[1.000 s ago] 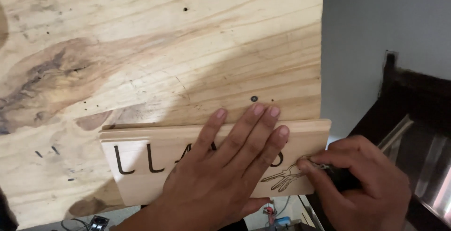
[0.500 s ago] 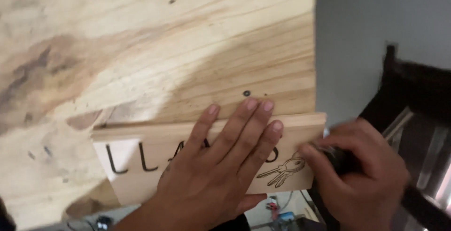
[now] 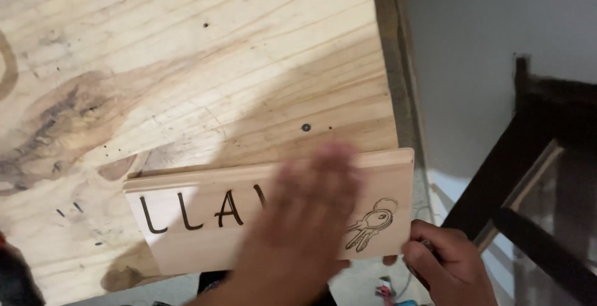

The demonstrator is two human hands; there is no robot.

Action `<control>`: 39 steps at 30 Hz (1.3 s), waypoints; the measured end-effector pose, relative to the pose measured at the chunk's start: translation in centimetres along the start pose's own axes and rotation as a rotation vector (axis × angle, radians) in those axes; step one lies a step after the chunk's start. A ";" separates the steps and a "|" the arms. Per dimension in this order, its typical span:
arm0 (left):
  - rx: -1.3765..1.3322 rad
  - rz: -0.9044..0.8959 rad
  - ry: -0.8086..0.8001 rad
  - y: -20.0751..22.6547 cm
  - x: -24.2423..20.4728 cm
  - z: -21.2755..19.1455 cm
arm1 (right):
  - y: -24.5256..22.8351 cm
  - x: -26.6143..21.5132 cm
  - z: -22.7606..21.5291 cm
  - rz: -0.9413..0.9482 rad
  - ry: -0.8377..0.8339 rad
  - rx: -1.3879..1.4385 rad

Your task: Hand-sanding the edges and surfaces of small decorative wooden signs with 'LLAVES' text.

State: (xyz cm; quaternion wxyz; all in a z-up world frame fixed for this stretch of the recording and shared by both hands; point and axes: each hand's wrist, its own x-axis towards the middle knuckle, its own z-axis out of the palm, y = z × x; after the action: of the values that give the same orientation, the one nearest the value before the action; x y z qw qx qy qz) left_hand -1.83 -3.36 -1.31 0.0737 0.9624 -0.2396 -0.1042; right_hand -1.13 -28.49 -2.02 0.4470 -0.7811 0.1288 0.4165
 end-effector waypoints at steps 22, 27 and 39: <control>-0.053 0.023 0.232 -3.6 -2.6 -2.3 | 15.8 -0.9 2.6 -0.457 0.412 -0.051; -0.086 -0.170 0.289 -1.4 -3.3 -1.8 | 3.6 -2.8 4.6 0.156 0.355 0.611; -0.113 -0.051 0.273 -5.0 -8.0 -3.1 | -11.2 2.1 10.5 -0.402 0.695 -0.845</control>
State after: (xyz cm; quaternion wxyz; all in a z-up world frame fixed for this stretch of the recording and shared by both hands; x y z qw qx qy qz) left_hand -5.79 5.06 2.01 0.1568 0.9678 -0.1964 0.0126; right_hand 1.01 -13.27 0.31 0.0984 -0.9916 -0.0604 0.0578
